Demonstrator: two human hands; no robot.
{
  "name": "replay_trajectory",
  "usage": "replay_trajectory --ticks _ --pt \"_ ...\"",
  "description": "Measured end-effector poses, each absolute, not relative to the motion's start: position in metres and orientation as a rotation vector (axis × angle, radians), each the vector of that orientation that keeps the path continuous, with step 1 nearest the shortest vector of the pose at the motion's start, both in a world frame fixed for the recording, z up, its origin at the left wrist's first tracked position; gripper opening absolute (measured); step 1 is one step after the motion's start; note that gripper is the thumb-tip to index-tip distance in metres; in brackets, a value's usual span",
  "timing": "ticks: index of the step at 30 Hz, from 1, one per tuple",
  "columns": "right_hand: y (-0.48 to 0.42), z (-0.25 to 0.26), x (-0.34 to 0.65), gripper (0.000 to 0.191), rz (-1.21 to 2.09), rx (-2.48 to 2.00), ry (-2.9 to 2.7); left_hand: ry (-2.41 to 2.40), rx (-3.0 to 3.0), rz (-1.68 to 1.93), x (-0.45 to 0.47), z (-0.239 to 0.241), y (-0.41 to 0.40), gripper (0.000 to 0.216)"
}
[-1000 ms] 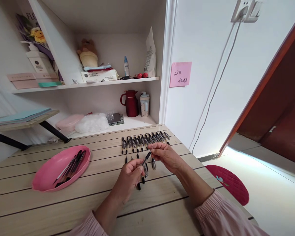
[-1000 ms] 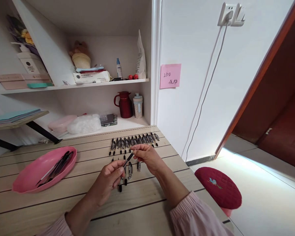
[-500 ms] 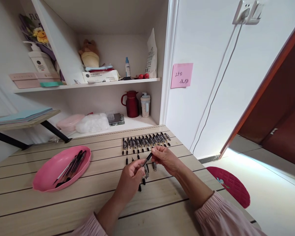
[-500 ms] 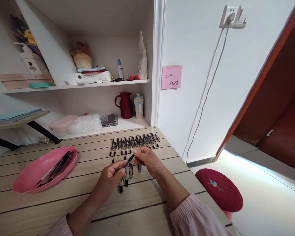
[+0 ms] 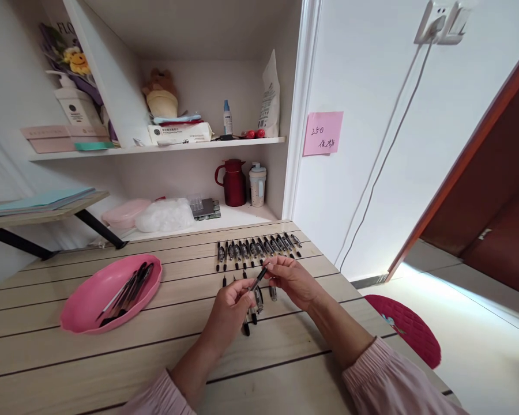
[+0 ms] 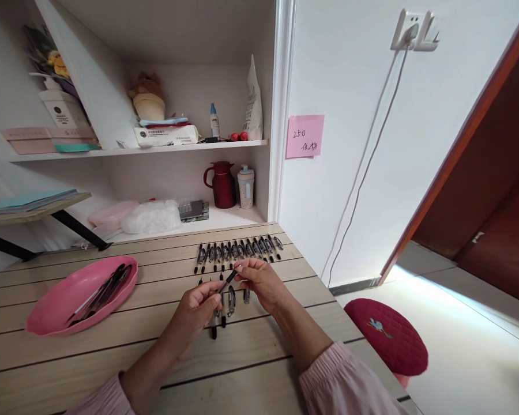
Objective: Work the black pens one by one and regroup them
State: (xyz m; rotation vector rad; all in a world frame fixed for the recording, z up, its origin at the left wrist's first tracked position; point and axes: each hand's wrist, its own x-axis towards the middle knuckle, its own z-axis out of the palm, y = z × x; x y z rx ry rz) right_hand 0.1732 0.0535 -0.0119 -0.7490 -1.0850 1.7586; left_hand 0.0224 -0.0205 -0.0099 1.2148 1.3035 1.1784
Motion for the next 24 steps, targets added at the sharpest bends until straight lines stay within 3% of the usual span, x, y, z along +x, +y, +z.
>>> replay_trajectory --ticks 24 --pt "0.0578 -0.0193 0.1703 0.024 1.728 -0.691 -1.029 1.374 1.279 1.335 0.026 -0.0156 -0.0113 0.036"
